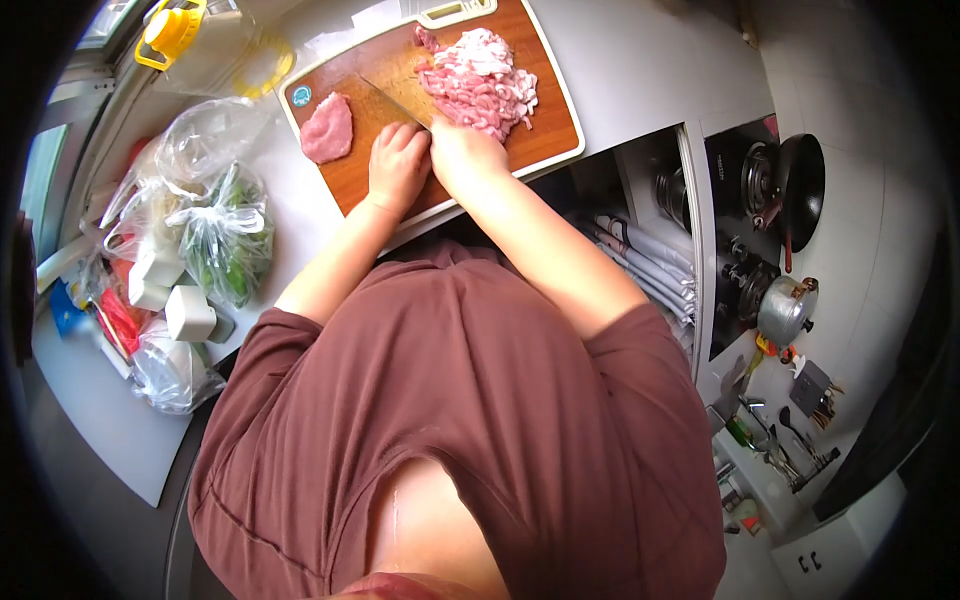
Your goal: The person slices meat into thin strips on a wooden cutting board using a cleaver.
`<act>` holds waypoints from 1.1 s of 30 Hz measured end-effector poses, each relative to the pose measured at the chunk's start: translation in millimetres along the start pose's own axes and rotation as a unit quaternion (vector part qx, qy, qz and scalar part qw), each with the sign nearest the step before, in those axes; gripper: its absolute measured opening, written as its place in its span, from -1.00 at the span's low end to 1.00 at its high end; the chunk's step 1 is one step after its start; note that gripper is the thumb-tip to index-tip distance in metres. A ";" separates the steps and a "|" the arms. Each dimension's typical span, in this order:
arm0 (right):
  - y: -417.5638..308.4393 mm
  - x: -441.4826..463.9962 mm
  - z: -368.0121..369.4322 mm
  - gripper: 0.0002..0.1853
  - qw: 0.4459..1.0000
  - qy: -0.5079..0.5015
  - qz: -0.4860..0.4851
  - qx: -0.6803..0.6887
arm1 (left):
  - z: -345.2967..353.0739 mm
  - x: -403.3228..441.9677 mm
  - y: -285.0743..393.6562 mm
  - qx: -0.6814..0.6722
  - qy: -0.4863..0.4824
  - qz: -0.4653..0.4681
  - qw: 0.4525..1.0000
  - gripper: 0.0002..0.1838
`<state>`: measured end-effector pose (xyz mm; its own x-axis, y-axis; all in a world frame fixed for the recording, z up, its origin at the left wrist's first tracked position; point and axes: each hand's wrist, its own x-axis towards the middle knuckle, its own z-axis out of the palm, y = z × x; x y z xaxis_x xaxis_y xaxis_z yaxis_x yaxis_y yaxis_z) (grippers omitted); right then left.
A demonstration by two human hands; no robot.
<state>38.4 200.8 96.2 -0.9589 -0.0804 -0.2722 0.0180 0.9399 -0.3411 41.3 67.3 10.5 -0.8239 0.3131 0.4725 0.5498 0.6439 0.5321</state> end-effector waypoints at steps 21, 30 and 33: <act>15.1 -54.0 -27.0 -0.84 0.999 -0.035 -0.017 0.022 | -19.1 -5.2 -2.5 -0.018 0.011 -0.006 1.000 -0.77; 8.0 -60.2 -26.9 -0.85 0.993 -0.113 0.010 -0.037 | -15.1 -7.8 -1.6 0.007 -0.003 -0.048 0.999 -0.73; -8.8 -32.1 -16.6 -0.81 0.994 -0.108 0.032 -0.015 | -12.3 -9.9 -2.5 0.002 0.010 -0.048 0.999 -0.74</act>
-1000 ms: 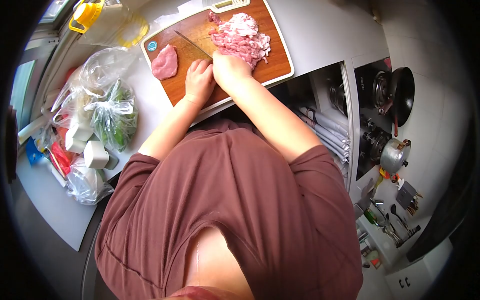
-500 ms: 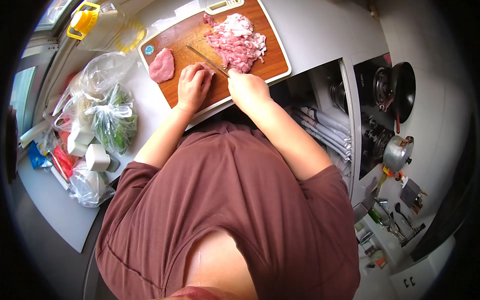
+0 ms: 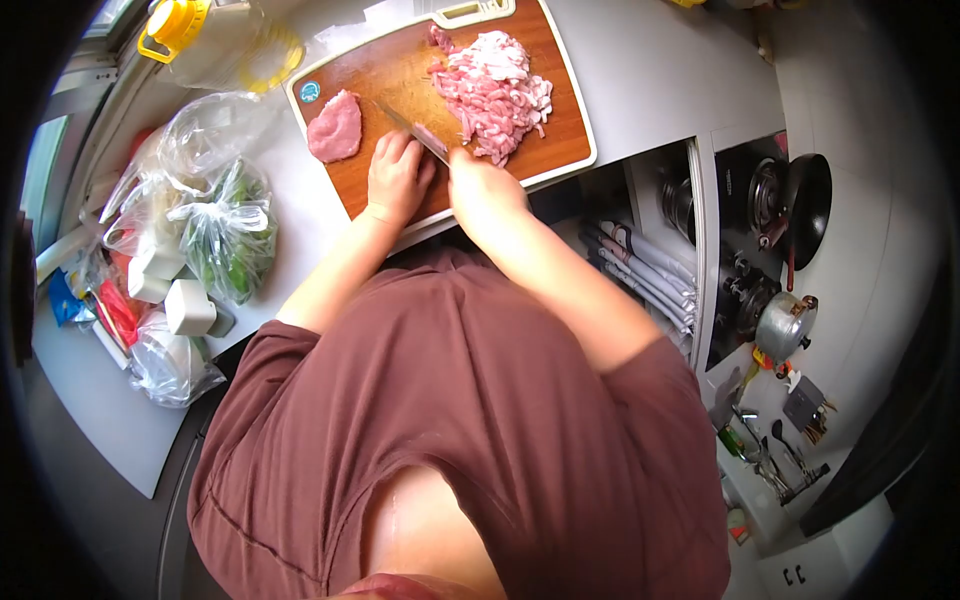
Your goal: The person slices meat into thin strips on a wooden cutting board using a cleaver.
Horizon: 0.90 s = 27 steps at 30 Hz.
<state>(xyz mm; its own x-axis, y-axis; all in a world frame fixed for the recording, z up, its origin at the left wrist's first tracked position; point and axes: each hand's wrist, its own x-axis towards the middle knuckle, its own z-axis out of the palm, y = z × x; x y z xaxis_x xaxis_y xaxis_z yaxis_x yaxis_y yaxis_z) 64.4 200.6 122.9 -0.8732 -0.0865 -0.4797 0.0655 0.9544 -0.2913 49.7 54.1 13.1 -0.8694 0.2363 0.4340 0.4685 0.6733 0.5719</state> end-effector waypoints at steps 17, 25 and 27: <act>19.5 -5.9 -8.2 -0.82 0.997 0.070 -0.027 0.018 | 0.1 2.6 2.8 -0.004 0.004 0.009 1.000 -0.74; -1.3 32.5 16.8 -0.78 0.991 0.108 -0.062 0.052 | 0.2 1.4 -4.4 -0.023 -0.009 0.027 0.999 -0.74; -6.0 48.0 14.4 -0.76 0.996 0.077 -0.039 0.003 | -2.8 1.4 -5.0 -0.015 -0.009 0.020 1.000 -0.75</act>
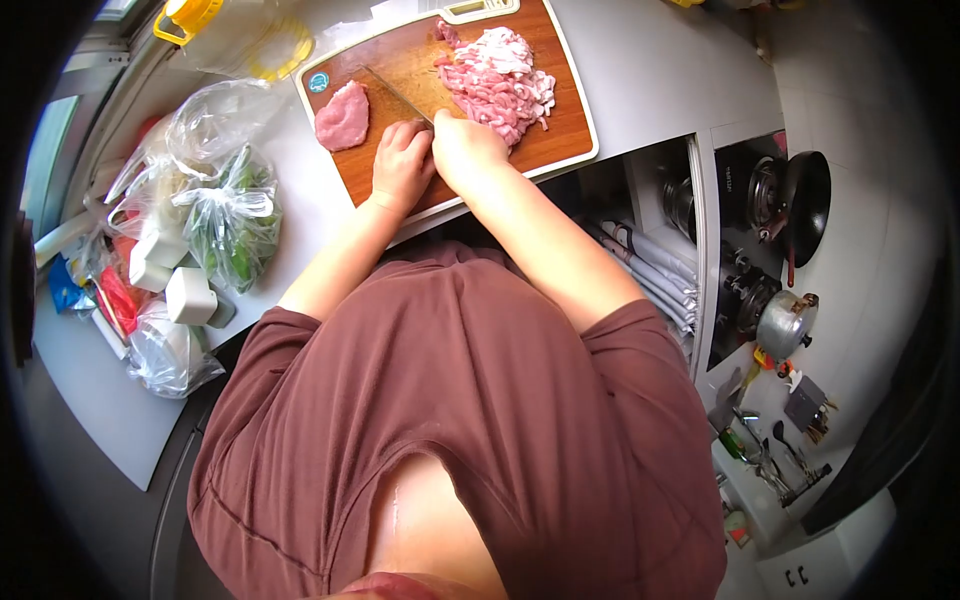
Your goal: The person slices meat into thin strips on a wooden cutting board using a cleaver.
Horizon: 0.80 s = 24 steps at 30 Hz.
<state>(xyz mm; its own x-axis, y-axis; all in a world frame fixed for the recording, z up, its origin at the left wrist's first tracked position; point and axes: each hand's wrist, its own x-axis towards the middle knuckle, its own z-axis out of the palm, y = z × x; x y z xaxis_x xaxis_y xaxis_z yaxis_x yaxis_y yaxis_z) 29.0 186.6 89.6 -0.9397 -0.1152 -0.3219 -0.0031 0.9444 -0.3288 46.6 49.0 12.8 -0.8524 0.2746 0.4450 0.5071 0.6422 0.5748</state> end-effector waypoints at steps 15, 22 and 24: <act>28.7 -63.5 -27.3 -0.86 0.999 0.041 -0.006 0.020 | -10.2 -0.1 11.7 -0.022 0.018 -0.033 0.999 -0.78; 11.9 -72.1 -26.0 -0.86 0.999 -0.035 0.009 0.004 | -5.4 -0.3 4.1 -0.001 0.009 -0.029 1.000 -0.76; 12.2 -74.1 -25.4 -0.86 0.998 -0.059 0.018 0.001 | -3.3 -2.1 2.5 -0.002 0.007 -0.030 1.000 -0.76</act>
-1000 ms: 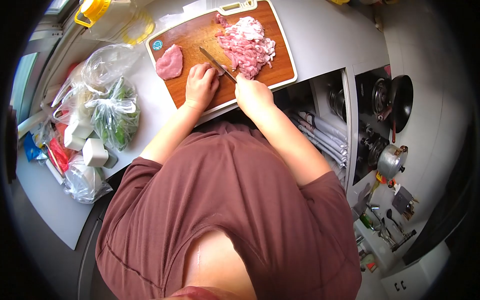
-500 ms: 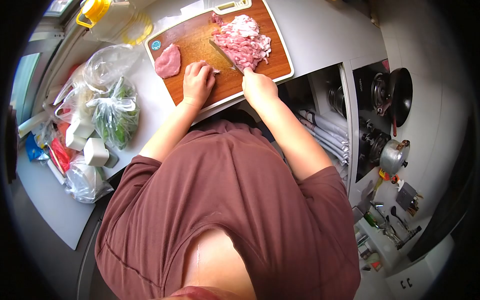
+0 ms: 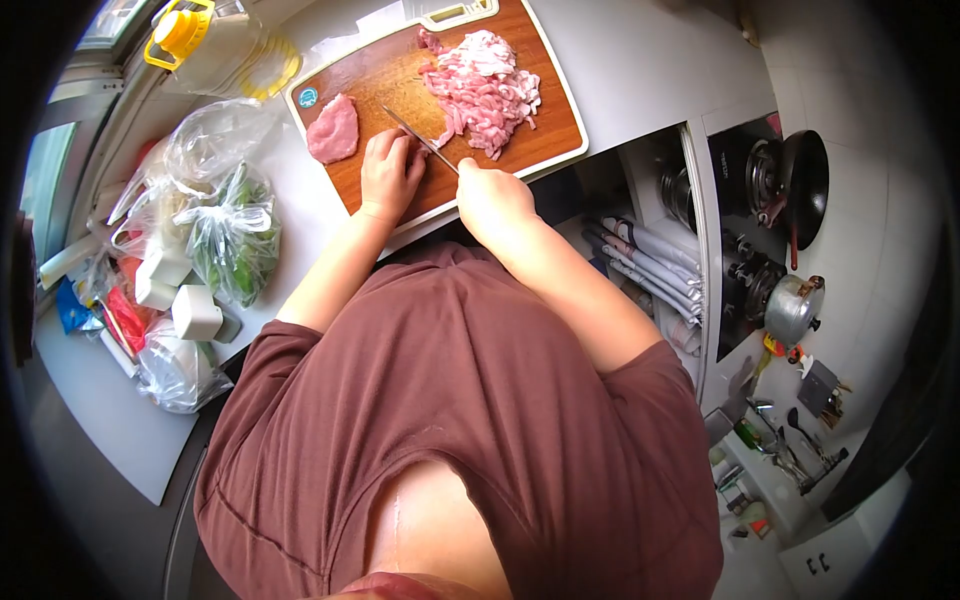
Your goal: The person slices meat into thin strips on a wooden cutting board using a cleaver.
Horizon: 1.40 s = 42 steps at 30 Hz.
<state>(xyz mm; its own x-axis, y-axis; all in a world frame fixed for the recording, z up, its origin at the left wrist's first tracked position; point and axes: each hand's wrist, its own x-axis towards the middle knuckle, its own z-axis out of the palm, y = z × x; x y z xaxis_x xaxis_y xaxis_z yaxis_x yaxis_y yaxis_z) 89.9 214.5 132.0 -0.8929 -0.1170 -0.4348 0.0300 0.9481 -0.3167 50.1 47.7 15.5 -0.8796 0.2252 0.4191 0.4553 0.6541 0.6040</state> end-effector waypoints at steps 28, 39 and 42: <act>-15.5 47.5 24.3 -0.76 0.997 -0.012 0.049 0.051 | 4.4 -3.5 -4.4 0.005 0.001 0.010 1.000 -0.76; 15.2 28.3 11.2 -0.78 0.995 0.078 0.031 0.054 | -11.1 -2.7 -4.9 -0.034 -0.053 -0.040 0.997 -0.53; 5.0 19.9 -1.2 -0.80 0.993 0.069 0.012 0.095 | -29.6 -2.1 -4.2 -0.073 -0.063 -0.069 0.993 -0.51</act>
<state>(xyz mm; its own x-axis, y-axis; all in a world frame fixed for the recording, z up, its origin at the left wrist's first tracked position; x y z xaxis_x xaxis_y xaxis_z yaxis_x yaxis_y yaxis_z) 71.7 217.2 122.8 -0.9436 -0.0417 -0.3285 0.1236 0.8759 -0.4663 54.1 23.1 32.2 -0.9412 0.2353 0.2424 0.3359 0.5750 0.7460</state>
